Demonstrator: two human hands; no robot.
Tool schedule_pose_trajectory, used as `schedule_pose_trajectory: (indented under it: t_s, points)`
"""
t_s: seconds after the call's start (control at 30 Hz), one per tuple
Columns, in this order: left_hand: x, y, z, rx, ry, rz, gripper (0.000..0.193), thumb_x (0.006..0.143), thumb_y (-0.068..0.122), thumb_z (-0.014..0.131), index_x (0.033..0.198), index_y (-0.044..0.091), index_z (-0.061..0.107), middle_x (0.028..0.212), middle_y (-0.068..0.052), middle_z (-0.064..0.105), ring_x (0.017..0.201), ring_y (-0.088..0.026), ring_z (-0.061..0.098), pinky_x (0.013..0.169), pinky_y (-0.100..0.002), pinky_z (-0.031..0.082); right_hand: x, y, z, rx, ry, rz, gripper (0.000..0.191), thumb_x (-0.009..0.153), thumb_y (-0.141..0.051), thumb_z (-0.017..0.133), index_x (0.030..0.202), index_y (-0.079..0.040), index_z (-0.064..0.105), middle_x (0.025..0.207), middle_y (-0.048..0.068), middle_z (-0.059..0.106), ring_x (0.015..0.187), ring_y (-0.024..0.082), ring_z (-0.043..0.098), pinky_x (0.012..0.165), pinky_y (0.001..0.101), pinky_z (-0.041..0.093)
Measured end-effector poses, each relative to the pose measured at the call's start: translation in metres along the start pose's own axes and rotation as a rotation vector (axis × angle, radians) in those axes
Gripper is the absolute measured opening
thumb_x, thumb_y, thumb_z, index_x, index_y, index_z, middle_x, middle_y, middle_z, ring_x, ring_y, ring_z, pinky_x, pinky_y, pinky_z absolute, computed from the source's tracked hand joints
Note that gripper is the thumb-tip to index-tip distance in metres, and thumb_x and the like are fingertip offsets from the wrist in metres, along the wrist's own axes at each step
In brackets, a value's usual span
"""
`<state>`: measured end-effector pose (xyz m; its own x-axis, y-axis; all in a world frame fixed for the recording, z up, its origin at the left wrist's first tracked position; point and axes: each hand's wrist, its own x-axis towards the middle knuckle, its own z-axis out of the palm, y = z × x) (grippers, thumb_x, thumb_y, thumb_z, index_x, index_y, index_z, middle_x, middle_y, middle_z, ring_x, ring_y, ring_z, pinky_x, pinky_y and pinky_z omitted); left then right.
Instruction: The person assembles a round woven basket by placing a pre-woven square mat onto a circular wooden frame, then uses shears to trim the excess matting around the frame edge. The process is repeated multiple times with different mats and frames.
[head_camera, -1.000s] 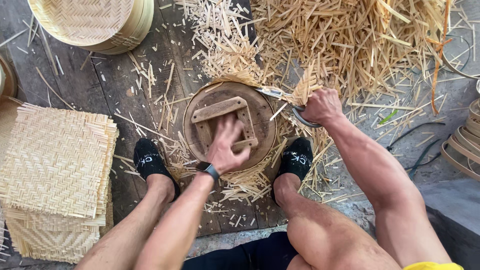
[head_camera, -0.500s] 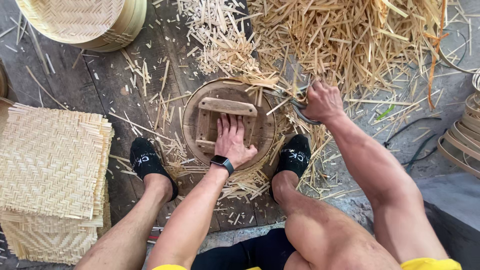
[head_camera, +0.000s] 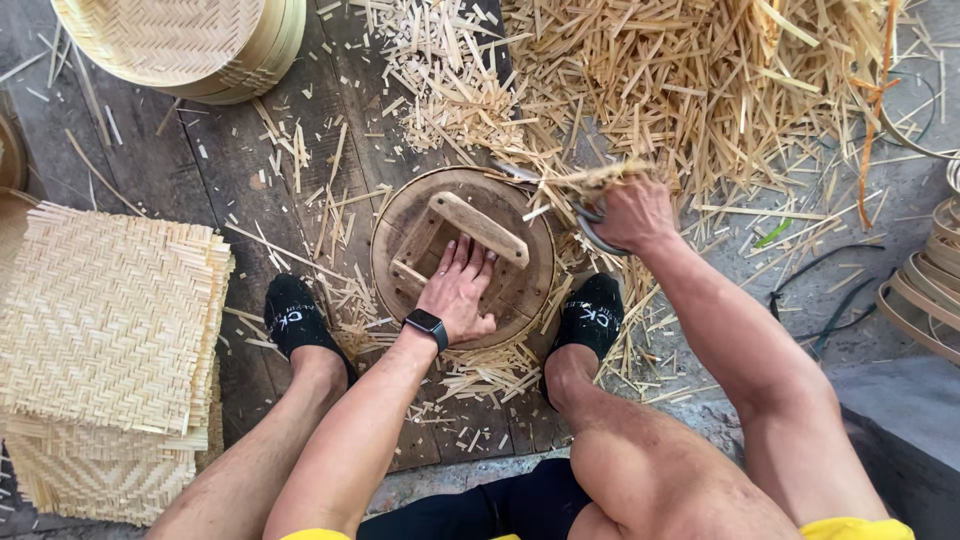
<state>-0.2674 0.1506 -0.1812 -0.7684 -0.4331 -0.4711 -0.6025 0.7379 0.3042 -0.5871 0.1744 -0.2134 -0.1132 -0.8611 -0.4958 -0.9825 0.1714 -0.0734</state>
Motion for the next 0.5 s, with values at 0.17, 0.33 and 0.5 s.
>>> schedule_pose_trajectory:
  t_s: [0.17,0.33,0.5]
  points:
    - [-0.001,-0.004,-0.005,0.004,-0.019,0.026,0.110,0.068,0.045,0.078,0.152,-0.007,0.030,0.159,-0.033,0.025,0.150,-0.046,0.019,0.125,-0.049,0.012,0.034,-0.026,0.013,-0.095,0.342,-0.167,0.058,0.082,-0.059,0.067,0.093,-0.003,0.076,0.116,0.022,0.063,0.102,0.029,0.064,0.076,0.0392,0.057]
    - [-0.005,-0.020,-0.001,0.080,-0.096,0.165,0.112,0.061,0.044,0.086,0.152,0.002,0.037,0.161,-0.024,0.029,0.152,-0.036,0.022,0.127,-0.046,0.011,0.017,0.014,0.031,0.008,-0.025,-0.084,0.044,0.100,-0.044,0.062,0.110,-0.002,0.071,0.114,0.021,0.070,0.096,0.028,0.071,0.078,0.0398,0.058]
    - [-0.005,-0.022,0.005,0.098,-0.121,0.182,0.117,0.059,0.050,0.089,0.154,0.007,0.037,0.160,-0.017,0.034,0.153,-0.033,0.023,0.129,-0.046,0.009,0.027,0.014,0.047,-0.042,0.260,-0.181,0.067,0.068,-0.046,0.082,0.109,0.005,0.068,0.103,0.021,0.068,0.091,0.028,0.068,0.071,0.0383,0.059]
